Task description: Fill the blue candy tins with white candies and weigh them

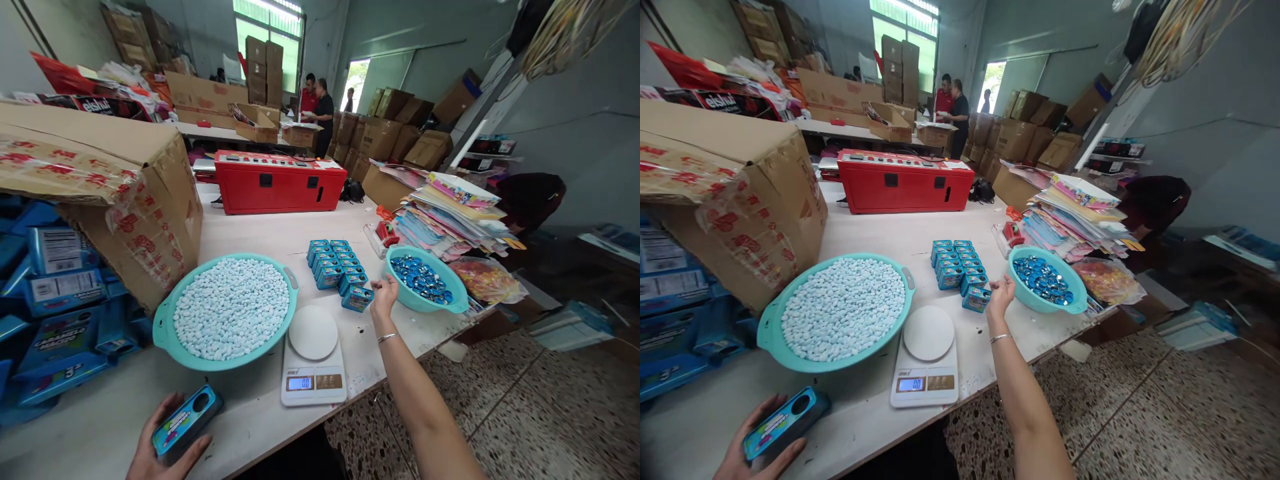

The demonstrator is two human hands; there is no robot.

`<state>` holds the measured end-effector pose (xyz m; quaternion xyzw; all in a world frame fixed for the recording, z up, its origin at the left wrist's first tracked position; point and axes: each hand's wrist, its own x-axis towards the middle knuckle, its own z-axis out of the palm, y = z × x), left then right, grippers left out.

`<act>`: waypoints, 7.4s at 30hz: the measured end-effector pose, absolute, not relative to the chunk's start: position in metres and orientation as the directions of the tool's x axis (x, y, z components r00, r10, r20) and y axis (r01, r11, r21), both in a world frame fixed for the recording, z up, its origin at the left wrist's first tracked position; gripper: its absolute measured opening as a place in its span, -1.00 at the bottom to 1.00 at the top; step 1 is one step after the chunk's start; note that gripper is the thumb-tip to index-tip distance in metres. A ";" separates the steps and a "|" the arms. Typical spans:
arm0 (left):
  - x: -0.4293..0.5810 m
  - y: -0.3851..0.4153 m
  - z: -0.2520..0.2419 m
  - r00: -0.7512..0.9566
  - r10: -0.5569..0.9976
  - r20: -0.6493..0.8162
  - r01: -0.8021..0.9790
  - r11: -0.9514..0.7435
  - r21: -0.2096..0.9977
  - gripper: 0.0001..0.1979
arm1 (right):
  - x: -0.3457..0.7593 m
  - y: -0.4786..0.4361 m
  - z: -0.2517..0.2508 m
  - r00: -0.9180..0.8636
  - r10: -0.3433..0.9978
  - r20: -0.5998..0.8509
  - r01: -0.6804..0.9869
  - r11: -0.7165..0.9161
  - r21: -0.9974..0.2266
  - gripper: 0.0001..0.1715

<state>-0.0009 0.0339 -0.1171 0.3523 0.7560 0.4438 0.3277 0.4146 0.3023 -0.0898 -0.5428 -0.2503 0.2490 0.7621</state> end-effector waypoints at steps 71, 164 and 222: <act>0.024 0.010 -0.130 -0.596 0.782 -0.183 0.004 0.230 0.973 -0.39 | 0.141 0.279 -0.018 -0.387 0.668 -0.636 -0.332 -0.744 -0.580 -0.75; 0.110 0.070 -0.107 -0.229 0.968 0.103 0.182 -0.061 0.981 -0.54 | 0.284 0.227 -0.022 0.398 0.900 -0.177 -0.593 0.105 -0.798 -0.66; 0.104 0.068 -0.103 -0.235 0.971 0.034 0.156 0.004 0.988 -0.53 | 0.319 0.235 -0.010 0.209 0.915 -0.345 -0.832 -0.019 -0.554 -0.67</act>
